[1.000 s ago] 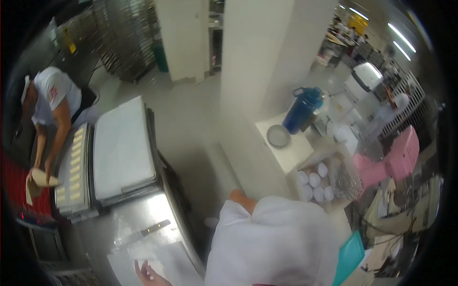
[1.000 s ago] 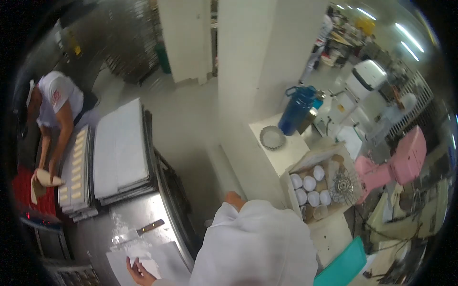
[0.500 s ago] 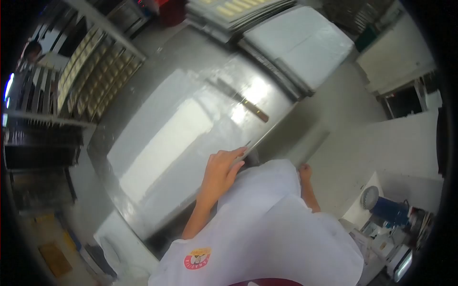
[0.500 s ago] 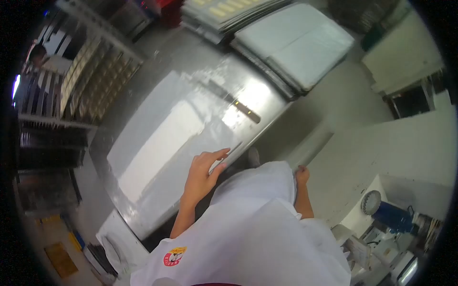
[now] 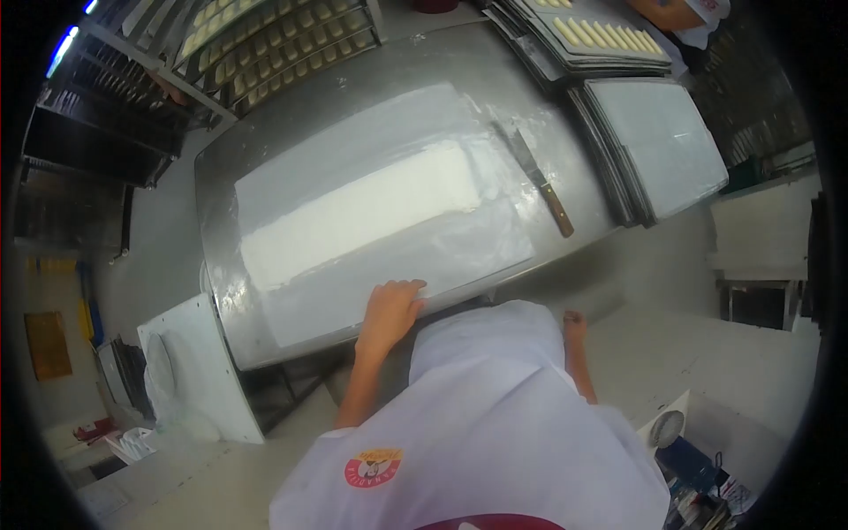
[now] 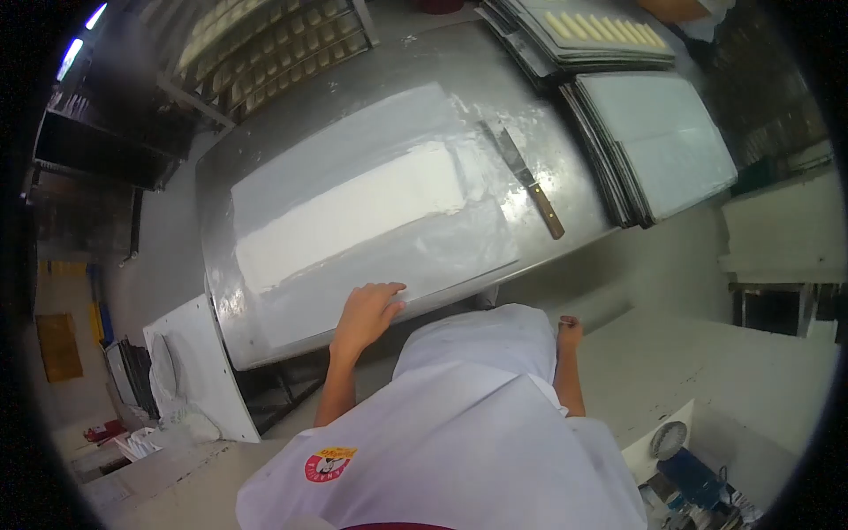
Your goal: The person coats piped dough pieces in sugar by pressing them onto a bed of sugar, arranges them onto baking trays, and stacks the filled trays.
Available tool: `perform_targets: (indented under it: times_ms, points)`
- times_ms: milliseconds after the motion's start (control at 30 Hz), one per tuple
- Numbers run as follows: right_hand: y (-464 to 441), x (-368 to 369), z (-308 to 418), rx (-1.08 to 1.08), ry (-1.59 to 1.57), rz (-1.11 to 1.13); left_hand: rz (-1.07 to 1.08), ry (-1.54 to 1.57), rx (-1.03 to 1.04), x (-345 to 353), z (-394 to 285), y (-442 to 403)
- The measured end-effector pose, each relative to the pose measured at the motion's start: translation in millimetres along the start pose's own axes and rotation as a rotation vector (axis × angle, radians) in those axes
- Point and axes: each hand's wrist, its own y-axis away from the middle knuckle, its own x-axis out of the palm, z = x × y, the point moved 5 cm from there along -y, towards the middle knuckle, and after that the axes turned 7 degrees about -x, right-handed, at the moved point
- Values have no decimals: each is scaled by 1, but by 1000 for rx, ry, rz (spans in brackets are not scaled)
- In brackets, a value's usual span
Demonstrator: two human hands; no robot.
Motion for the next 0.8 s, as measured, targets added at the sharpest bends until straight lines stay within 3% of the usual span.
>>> perform_targets:
  times_ms: [100, 133, 167, 200, 233, 267, 300, 367, 467, 533, 567, 600, 667, 800]
  points:
    - [6, 5, 4, 49, 57, 64, 26, -79, -3, 9, 17, -3]
    - [7, 9, 0, -42, 22, 25, 19, -88, 50, 18, 23, 0]
    - [12, 11, 0, -4, 177, 88, -44, -56, 136, 29, 36, 4]
    - [3, 24, -20, -117, 207, 51, 114, -36, 19, 33, 35, 0]
    - [2, 32, -18, -82, 339, -41, 168, -84, 12, 39, 43, -1]
    - [13, 21, 10, 77, 212, -71, 137, -112, 107, 48, 54, -6]
    - [1, 34, -8, 63, 111, -132, 122, -85, 158, 51, 61, -12]
    - [6, 19, 20, 165, 81, -165, 306, -11, 1, 42, 45, -26]
    - [6, 0, 26, 124, 98, -356, 309, -56, 258, 41, 37, -44]
    - [3, 6, 19, 90, -66, -409, 478, -153, 191, 43, 40, -56]
    - [-31, 35, -32, 118, -193, -448, 492, -173, 223, 39, 29, -61]
    - [-35, 29, -28, 112, -201, -465, 484, -176, 240, 40, 29, -74]
    - [-23, 11, -17, 347, -293, -490, 474, -134, 353, 47, 28, -100]
    - [-5, -15, 11, 321, -283, -567, 452, -90, 401, 49, 3, -110]
